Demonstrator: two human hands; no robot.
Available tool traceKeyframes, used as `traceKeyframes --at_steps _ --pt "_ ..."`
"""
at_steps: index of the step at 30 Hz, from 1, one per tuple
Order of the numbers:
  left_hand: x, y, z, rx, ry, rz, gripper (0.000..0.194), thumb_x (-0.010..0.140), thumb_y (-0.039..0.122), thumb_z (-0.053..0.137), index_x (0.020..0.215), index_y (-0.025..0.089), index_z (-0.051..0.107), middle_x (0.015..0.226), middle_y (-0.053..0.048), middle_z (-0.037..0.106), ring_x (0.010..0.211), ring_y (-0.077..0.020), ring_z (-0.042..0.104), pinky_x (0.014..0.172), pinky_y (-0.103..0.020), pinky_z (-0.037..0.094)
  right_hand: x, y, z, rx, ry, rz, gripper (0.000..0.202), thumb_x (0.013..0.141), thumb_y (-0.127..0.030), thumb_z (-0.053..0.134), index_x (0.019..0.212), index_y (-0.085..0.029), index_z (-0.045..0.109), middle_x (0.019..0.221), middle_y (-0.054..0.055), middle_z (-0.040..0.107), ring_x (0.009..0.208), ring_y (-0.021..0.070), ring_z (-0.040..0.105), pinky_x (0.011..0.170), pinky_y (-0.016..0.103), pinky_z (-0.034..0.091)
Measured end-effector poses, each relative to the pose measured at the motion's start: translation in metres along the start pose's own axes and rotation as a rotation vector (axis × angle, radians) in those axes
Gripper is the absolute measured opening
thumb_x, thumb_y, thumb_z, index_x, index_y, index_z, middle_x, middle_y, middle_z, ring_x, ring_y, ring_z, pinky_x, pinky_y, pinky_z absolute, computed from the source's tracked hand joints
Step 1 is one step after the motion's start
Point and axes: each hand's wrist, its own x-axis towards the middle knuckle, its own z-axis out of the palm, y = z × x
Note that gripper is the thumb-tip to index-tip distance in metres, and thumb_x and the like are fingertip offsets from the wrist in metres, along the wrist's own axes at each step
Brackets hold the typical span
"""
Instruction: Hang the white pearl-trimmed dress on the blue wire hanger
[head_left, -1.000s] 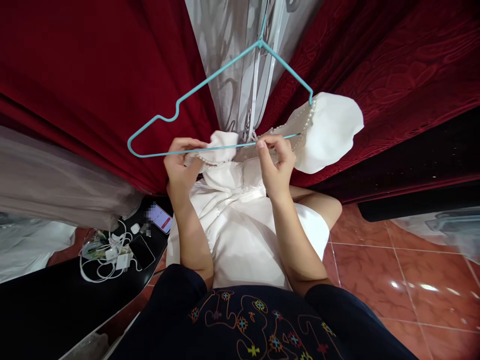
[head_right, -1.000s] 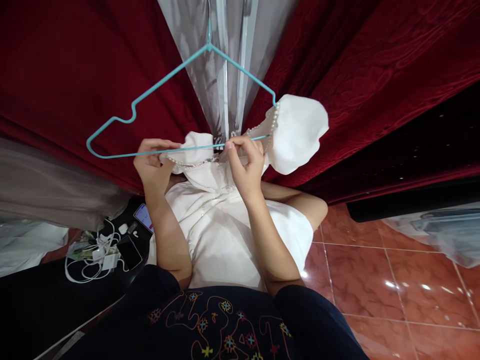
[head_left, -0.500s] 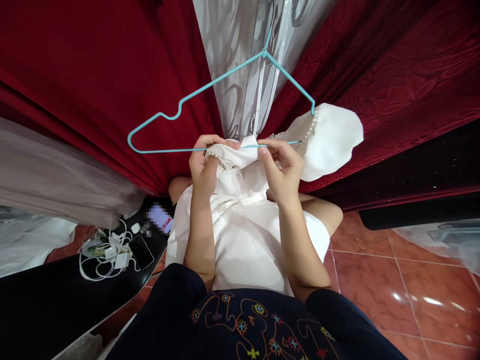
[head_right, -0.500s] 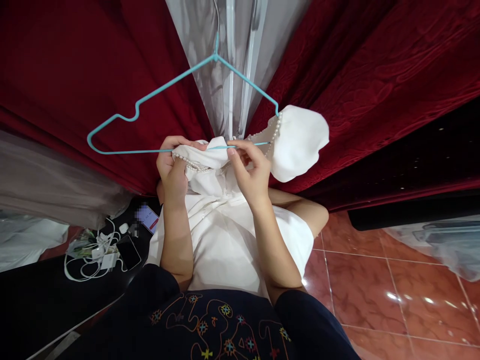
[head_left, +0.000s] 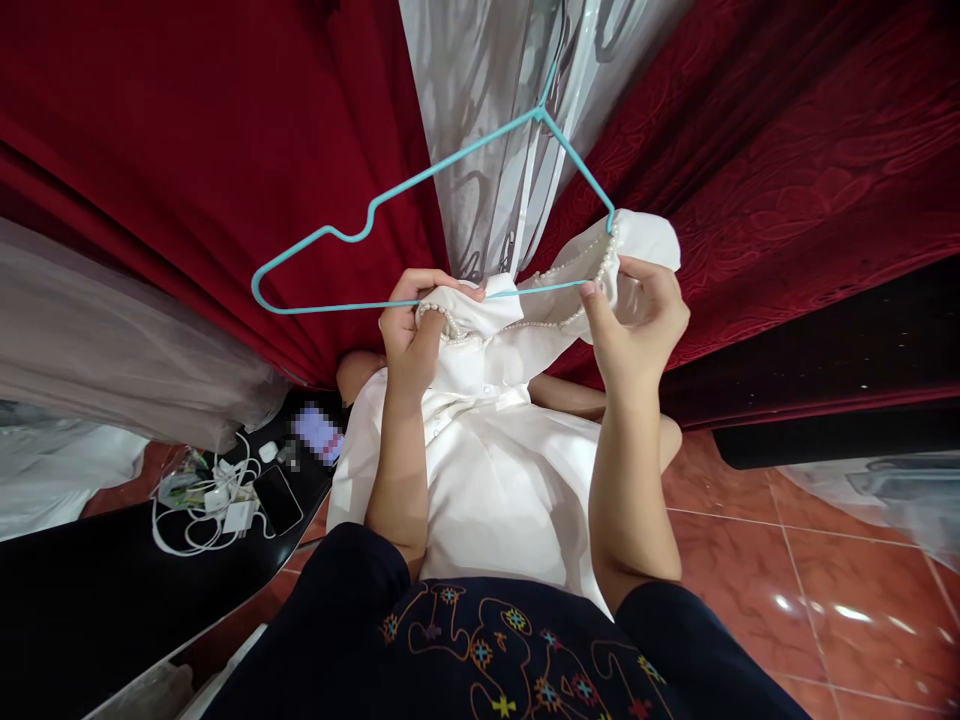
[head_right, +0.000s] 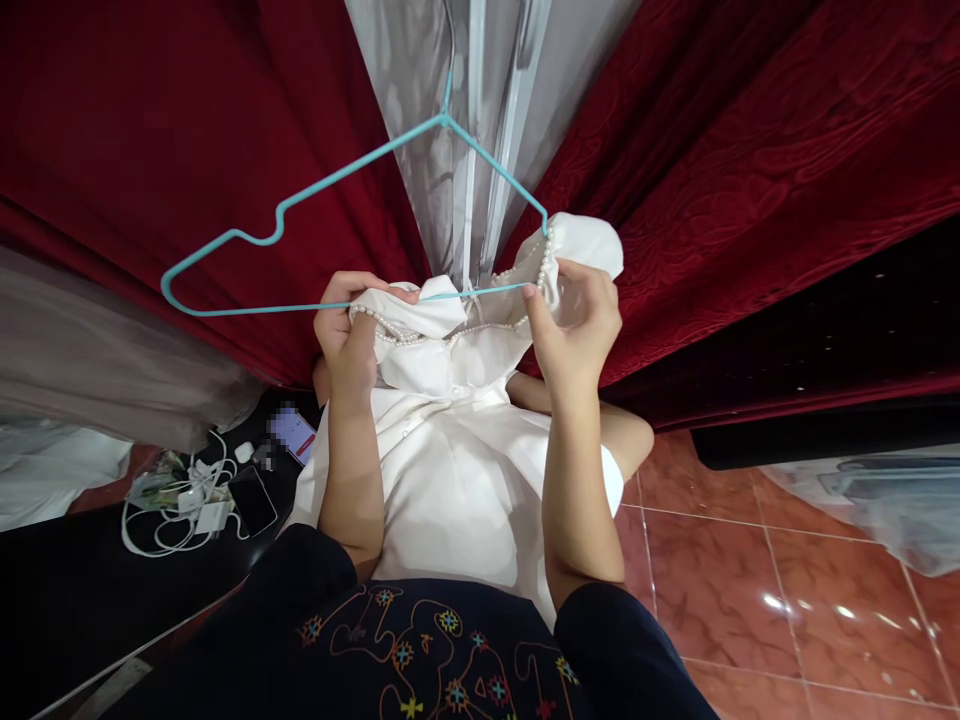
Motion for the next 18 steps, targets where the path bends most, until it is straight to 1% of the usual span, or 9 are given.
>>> traceKeyframes --at_steps 3,6,9,11,13,15,18 --pt "0.000 0.003 -0.001 0.011 0.020 -0.016 0.036 0.093 0.060 0.074 0.097 0.025 0.069 0.079 -0.003 0.073 0.097 -0.0284 0.079 0.095 -0.047 0.063 0.001 0.004 0.007 -0.009 0.059 -0.029 0.036 0.089 -0.051 0.076 0.109 -0.022 0.073 0.107 0.006 0.072 0.107 0.0239 0.067 0.104 0.050 0.054" --pt "0.001 0.009 -0.004 0.011 0.000 -0.034 0.032 0.094 0.057 0.074 0.097 0.024 0.070 0.080 -0.003 0.074 0.099 -0.0288 0.079 0.097 -0.048 0.062 0.010 0.005 0.013 0.010 0.099 -0.067 0.026 0.091 -0.043 0.072 0.106 -0.022 0.072 0.104 0.005 0.071 0.103 0.0225 0.067 0.100 0.046 0.054" --pt "0.001 0.012 -0.004 0.005 -0.040 -0.037 0.029 0.096 0.052 0.073 0.097 0.024 0.070 0.082 -0.003 0.075 0.098 -0.0286 0.079 0.097 -0.047 0.062 0.027 0.005 0.016 0.074 0.169 -0.045 0.007 0.092 -0.032 0.069 0.092 -0.025 0.069 0.091 0.004 0.070 0.086 0.0178 0.065 0.085 0.037 0.054" --pt "0.001 0.012 -0.003 -0.004 -0.040 -0.016 0.028 0.096 0.052 0.073 0.097 0.024 0.070 0.082 -0.003 0.076 0.096 -0.0281 0.080 0.093 -0.045 0.063 0.041 0.005 0.016 0.092 0.226 -0.042 0.005 0.089 -0.024 0.071 0.086 -0.024 0.067 0.084 0.004 0.068 0.077 0.0157 0.062 0.074 0.034 0.051" --pt "0.001 0.010 -0.001 -0.008 -0.024 -0.002 0.029 0.097 0.053 0.072 0.096 0.024 0.070 0.081 -0.002 0.076 0.093 -0.0275 0.080 0.087 -0.043 0.063 0.054 0.010 0.011 0.075 0.265 -0.065 0.005 0.088 -0.020 0.072 0.085 -0.022 0.068 0.081 0.005 0.068 0.073 0.0156 0.061 0.070 0.035 0.048" --pt "0.001 0.007 -0.001 -0.010 0.001 0.004 0.029 0.096 0.053 0.072 0.096 0.025 0.070 0.079 -0.001 0.076 0.090 -0.0267 0.080 0.084 -0.041 0.064 0.062 0.022 0.004 0.067 0.282 -0.077 0.005 0.092 -0.021 0.071 0.088 -0.024 0.070 0.084 0.006 0.068 0.074 0.0169 0.060 0.070 0.037 0.048" --pt "0.002 0.002 -0.005 -0.026 0.012 -0.014 0.028 0.094 0.052 0.074 0.097 0.026 0.069 0.076 0.000 0.076 0.088 -0.0264 0.080 0.084 -0.041 0.064 0.062 0.050 -0.011 0.119 0.299 -0.040 0.006 0.096 -0.034 0.071 0.092 -0.029 0.071 0.089 0.007 0.070 0.081 0.0203 0.063 0.075 0.041 0.051"
